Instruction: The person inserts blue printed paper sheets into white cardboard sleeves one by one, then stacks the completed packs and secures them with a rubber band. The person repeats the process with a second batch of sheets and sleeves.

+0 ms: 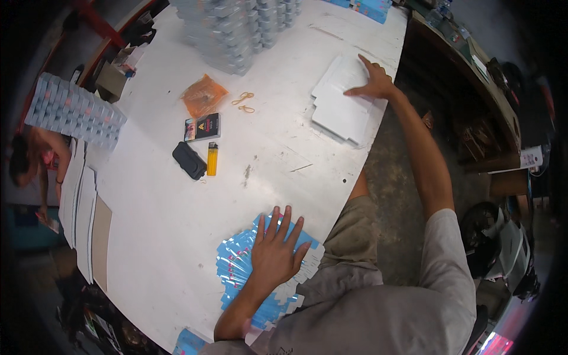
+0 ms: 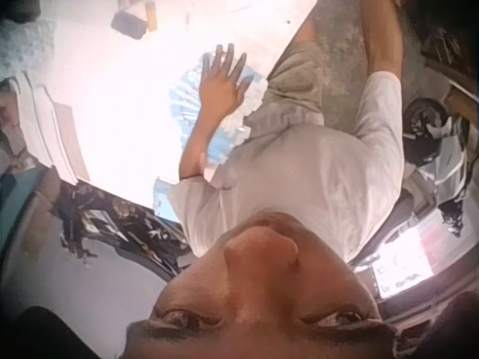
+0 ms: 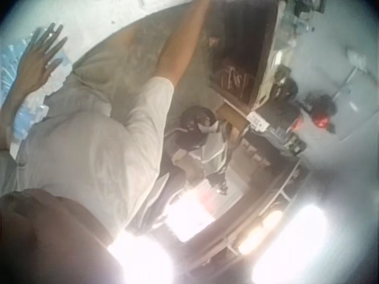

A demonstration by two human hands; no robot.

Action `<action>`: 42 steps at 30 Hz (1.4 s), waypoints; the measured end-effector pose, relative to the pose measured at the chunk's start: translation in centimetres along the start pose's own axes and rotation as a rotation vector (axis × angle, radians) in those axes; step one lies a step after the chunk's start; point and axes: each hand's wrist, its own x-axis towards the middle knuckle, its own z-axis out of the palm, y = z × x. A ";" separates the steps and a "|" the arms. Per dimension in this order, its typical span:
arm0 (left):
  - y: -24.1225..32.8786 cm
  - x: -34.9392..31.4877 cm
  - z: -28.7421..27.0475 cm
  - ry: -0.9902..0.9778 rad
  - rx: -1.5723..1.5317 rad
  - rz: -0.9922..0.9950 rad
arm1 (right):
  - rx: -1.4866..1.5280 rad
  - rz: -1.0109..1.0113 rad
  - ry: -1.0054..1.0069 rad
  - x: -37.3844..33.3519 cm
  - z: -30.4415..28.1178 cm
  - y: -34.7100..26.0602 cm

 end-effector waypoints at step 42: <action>-1.3 -2.4 -0.1 -0.052 -0.038 0.025 | 0.249 -0.587 0.040 -33.1 6.4 -17.8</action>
